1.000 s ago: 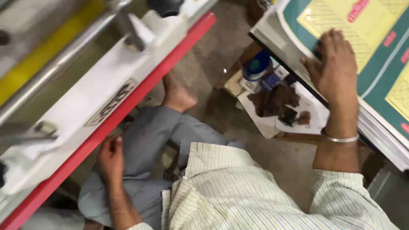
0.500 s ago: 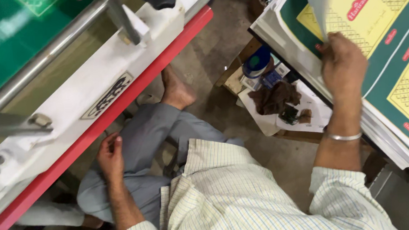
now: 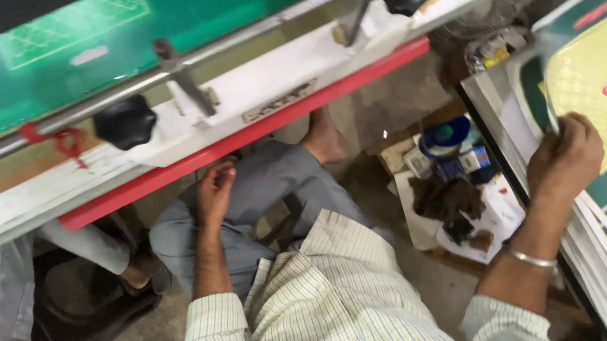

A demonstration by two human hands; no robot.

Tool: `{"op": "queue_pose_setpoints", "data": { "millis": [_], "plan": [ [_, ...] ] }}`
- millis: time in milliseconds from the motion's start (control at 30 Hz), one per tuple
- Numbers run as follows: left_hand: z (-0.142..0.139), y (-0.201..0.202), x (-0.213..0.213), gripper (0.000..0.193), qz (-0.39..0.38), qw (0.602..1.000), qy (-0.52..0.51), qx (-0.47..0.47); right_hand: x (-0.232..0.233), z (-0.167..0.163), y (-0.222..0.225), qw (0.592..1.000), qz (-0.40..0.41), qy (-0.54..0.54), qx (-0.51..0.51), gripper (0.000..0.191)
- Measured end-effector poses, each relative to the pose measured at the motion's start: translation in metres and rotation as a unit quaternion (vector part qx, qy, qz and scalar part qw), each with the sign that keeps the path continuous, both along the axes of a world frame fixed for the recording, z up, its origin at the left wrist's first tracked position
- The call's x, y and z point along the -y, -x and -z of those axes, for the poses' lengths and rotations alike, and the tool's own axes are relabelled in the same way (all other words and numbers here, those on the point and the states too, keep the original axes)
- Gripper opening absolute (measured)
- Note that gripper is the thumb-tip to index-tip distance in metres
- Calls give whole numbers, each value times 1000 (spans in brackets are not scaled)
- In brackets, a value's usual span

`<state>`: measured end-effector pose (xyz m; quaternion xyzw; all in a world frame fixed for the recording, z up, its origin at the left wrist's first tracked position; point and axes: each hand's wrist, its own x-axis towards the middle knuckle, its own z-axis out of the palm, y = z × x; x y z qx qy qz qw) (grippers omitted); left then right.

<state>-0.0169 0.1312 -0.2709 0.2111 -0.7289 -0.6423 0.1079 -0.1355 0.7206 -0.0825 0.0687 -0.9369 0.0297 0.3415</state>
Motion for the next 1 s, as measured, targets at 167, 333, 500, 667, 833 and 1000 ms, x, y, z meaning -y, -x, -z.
{"op": "queue_pose_setpoints", "data": {
  "millis": [167, 333, 500, 667, 833, 1000],
  "plan": [
    [-3, 0, 4, 27, -4, 999, 25, -21, 9, 23, 2, 999, 14, 9, -39, 28],
    [-3, 3, 7, 26, -19, 999, 18, -36, 5, 28, 5, 998, -2, -28, -59, 32],
    [-9, 6, 5, 26, -9, 998, 27, -61, 4, 33, 11, 997, 0, -35, -74, 33],
    [-12, 4, 8, 30, -13, 999, 32, -26, 4, 38, 6, 996, 15, -55, -65, 34],
    [1, 0, 8, 30, -11, 999, -5, -44, 10, 40, 2, 996, 16, -51, -70, 28],
    [-2, -2, 4, 28, 17, 999, 39, -17, 8, 12, 12, 985, 101, 121, 62, 21]
  ]
}}
